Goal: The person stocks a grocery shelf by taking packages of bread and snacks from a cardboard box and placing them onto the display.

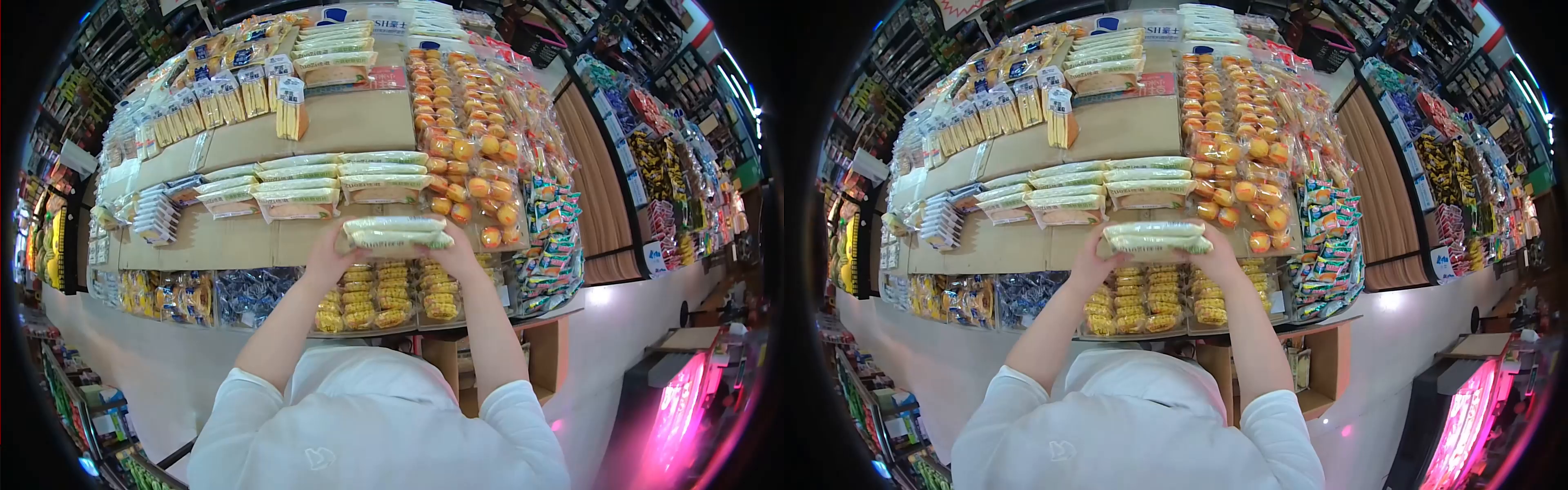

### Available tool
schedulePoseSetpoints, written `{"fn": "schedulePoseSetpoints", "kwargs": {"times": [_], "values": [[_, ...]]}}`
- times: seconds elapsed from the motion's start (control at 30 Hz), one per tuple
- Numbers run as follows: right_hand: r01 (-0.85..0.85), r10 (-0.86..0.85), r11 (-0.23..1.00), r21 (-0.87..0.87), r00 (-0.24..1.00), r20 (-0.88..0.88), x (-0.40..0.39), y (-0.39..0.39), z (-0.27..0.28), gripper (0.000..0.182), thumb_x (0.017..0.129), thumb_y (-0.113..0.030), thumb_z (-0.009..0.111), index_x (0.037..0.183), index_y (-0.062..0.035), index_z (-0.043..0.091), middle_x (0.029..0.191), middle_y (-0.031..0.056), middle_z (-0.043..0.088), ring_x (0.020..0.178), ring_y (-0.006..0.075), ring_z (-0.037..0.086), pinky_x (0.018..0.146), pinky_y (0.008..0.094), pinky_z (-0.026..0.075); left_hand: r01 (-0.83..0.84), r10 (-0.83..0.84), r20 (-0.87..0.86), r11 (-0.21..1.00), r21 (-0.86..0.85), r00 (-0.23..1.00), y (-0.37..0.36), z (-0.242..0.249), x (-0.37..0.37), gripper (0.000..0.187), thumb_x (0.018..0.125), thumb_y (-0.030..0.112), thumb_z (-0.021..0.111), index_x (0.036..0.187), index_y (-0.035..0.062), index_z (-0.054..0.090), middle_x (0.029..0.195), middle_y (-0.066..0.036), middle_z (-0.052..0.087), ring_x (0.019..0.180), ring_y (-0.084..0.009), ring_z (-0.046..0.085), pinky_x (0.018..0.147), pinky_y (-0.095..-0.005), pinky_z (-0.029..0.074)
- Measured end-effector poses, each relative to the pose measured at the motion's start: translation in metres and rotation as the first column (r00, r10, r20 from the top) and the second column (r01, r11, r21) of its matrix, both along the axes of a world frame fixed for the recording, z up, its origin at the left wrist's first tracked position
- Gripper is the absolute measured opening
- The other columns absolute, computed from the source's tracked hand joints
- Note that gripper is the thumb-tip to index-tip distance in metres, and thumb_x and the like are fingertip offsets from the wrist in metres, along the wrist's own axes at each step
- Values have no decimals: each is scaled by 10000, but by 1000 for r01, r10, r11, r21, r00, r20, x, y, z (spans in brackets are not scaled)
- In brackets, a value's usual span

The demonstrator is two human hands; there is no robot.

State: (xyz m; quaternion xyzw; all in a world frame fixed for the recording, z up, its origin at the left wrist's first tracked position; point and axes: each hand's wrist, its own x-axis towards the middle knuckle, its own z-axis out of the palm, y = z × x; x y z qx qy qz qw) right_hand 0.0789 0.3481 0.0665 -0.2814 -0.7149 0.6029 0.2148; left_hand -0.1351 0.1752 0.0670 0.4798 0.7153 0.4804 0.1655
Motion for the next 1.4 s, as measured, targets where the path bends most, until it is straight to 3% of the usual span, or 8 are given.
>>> {"fn": "schedulePoseSetpoints", "kwargs": {"times": [0.17, 0.53, 0.63, 0.73, 0.9, 1.03, 1.13, 1.4], "values": [[104, -216, 872, 479, 958, 186, -55, 19, 16, 532, 725, -191, 818, 1190, -78, 587, 1127, 101, 621, 1073, 246, 595, 920, 354, 477, -70, 65, -60, 993, -97, 996, 36, 0, -38, 562, 758, 226, 791, 1228, 34, 551, 1090, -176, 651, 1041, -343, 605, 888, -392, 478], [141, -262, 938, 317, 886, 383, -64, 22, 15, 519, 707, -296, 826, 1091, -43, 586, 1130, 154, 627, 1071, 320, 584, 880, 405, 477, -228, 336, -375, 925, 304, 864, 24, -2, -26, 429, 799, 102, 715, 1197, 55, 562, 1145, -113, 590, 987, -329, 589, 861, -386, 495], [138, -261, 927, 348, 904, 338, -68, 27, 11, 528, 703, -305, 827, 1092, -44, 584, 1110, 153, 634, 1062, 322, 590, 873, 400, 478, 121, -52, -352, 977, 176, 935, 14, 2, -23, 309, 826, 89, 679, 1124, 54, 605, 1091, -105, 616, 941, -280, 609, 819, -356, 513], [130, -305, 896, 425, 875, 377, -69, 27, 18, 539, 704, -304, 827, 1109, -47, 583, 1108, 144, 634, 1056, 318, 591, 872, 393, 480, 411, -387, 178, 904, -119, 905, 22, 15, -20, 253, 843, 51, 657, 1093, 34, 619, 979, -139, 635, 910, -262, 628, 782, -338, 514], [257, -530, 756, 602, 780, 332, -45, 11, 44, 461, 755, -280, 791, 1084, -20, 602, 1038, 122, 650, 1023, 288, 614, 871, 386, 491, 646, -549, 493, 763, -36, 676, 36, -2, -31, 278, 885, 40, 590, 1162, 16, 606, 1034, -117, 664, 983, -209, 633, 849, -320, 510], [-114, 116, 992, -49, 993, 31, -17, 27, 8, 270, 890, -205, 651, 1058, 6, 647, 1029, 102, 681, 1036, 214, 632, 874, 354, 502, 778, -622, 602, 629, 4, 500, 43, -2, -39, 344, 892, -11, 528, 1232, 1, 582, 1135, -90, 658, 1083, -180, 608, 932, -317, 485], [-612, 591, 680, -404, 784, -192, -38, 29, -2, 285, 1006, -178, 480, 1139, 16, 642, 1086, 108, 685, 1032, 190, 636, 898, 318, 497, 713, -570, 687, 693, 106, 452, 54, -20, -51, 402, 871, -71, 444, 1250, -18, 566, 1167, -104, 647, 1113, -197, 602, 976, -326, 465], [-375, 384, 810, -451, 920, -76, -78, 38, -22, 402, 1036, -298, 406, 1117, 18, 642, 1020, 136, 697, 947, 216, 676, 872, 324, 518, 519, -386, 746, 852, 64, 543, 62, -21, -54, 470, 845, -119, 350, 1252, -27, 566, 1161, -128, 642, 1098, -223, 616, 973, -339, 481]]}}
